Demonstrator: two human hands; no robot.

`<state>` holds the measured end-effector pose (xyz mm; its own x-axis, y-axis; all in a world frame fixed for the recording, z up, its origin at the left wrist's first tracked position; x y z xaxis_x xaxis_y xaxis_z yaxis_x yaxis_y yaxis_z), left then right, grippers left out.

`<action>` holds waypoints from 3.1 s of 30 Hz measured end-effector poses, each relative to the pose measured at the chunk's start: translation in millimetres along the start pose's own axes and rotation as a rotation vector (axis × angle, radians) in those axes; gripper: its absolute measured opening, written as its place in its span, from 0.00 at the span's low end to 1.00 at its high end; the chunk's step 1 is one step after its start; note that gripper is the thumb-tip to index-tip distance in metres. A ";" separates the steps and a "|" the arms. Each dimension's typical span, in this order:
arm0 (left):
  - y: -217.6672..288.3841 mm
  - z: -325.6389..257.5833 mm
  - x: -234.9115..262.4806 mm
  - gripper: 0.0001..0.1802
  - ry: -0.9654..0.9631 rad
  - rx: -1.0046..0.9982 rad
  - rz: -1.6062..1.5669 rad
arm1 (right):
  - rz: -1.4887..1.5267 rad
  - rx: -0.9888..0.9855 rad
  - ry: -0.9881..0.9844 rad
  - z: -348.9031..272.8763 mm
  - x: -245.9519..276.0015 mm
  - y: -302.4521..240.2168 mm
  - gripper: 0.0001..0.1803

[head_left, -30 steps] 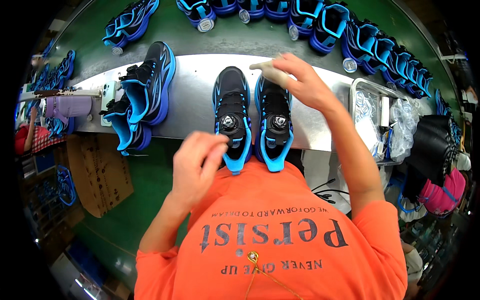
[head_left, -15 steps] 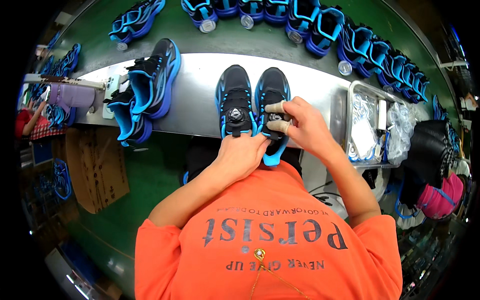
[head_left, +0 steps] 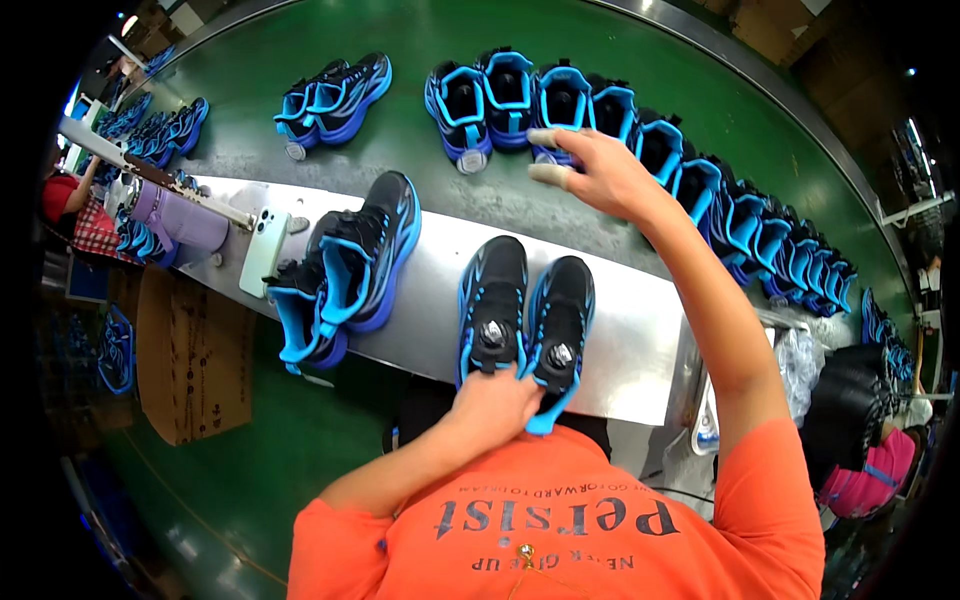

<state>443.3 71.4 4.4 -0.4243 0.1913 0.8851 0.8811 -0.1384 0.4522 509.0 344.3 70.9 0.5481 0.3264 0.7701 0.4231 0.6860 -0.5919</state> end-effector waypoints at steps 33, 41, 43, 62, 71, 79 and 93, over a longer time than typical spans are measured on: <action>-36.9 62.6 124.0 0.33 0.305 -0.142 -0.676 | 0.205 -0.138 0.018 -180.4 63.3 -63.6 0.23; -46.8 -29.5 19.4 0.23 -0.012 0.360 -0.588 | 0.072 0.007 -0.226 -245.2 -36.2 -95.7 0.20; -22.4 -31.5 43.4 0.25 0.164 0.274 -0.546 | 0.375 -0.018 -0.289 -241.2 0.0 -87.9 0.27; 36.0 -14.0 28.6 0.16 0.175 -0.212 0.036 | 0.034 -0.091 0.067 -251.8 -18.7 -81.1 0.30; 48.0 -1.8 20.4 0.15 0.170 -0.235 0.126 | 0.189 -0.302 0.000 -250.2 -18.7 -72.5 0.24; 59.1 -9.6 13.1 0.17 0.191 -0.289 0.307 | -0.003 -0.046 0.065 -271.8 -22.9 -77.5 0.30; 45.1 -0.5 31.2 0.27 0.255 -0.290 -0.122 | 0.077 -0.179 0.090 -278.3 -16.9 -72.7 0.35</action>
<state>469.8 70.7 52.5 -0.5927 -0.0188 0.8052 0.7408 -0.4049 0.5359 669.8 108.0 34.7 0.6427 0.3089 0.7011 0.4943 0.5319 -0.6875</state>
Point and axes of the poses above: each hand's wrist, its own z-axis towards the middle knuckle, its own x-axis out of the back of the hand, y = z × x, the point moved 4 cm from there along z, towards the middle knuckle
